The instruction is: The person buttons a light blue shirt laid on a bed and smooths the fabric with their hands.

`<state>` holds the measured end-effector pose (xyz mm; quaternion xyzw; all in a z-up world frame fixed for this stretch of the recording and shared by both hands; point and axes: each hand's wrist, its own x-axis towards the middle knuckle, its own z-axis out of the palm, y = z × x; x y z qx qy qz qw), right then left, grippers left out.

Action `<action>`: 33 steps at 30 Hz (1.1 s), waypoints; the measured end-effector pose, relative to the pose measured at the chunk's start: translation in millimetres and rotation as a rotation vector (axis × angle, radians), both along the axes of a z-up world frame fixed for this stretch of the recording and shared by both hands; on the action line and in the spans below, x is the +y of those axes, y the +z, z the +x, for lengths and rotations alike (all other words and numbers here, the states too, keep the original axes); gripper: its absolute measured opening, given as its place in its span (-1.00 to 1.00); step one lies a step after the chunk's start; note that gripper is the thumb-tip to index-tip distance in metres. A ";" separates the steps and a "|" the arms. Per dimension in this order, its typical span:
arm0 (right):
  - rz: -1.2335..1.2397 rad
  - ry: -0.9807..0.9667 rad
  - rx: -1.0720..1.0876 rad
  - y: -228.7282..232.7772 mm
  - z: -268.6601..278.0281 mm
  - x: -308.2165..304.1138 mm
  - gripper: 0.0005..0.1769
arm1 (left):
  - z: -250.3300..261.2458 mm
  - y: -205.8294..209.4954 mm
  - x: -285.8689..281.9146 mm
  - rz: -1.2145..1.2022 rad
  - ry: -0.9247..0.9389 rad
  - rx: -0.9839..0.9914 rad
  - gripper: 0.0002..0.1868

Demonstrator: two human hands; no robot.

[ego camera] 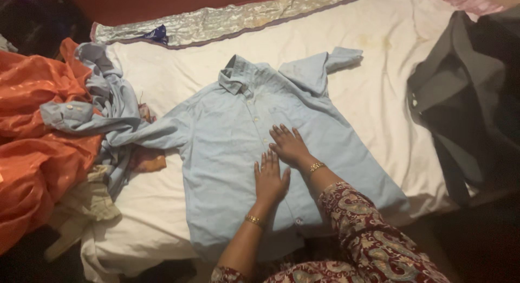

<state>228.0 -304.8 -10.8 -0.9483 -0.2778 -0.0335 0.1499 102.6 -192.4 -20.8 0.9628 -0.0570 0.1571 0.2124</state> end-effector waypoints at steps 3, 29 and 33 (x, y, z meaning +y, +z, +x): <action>-0.006 -0.042 0.031 2.7 -22.0 -12.8 -0.27 | -8.8 -1.3 0.2 0.007 0.012 0.021 -0.17; -0.001 -0.159 -0.178 -15.3 -57.3 -33.6 -0.28 | 94.0 3.0 77.1 0.055 0.296 0.035 -0.08; 0.005 -0.171 -0.186 -12.7 -59.0 -33.5 -0.29 | 131.7 3.4 94.9 0.072 0.329 0.108 -0.07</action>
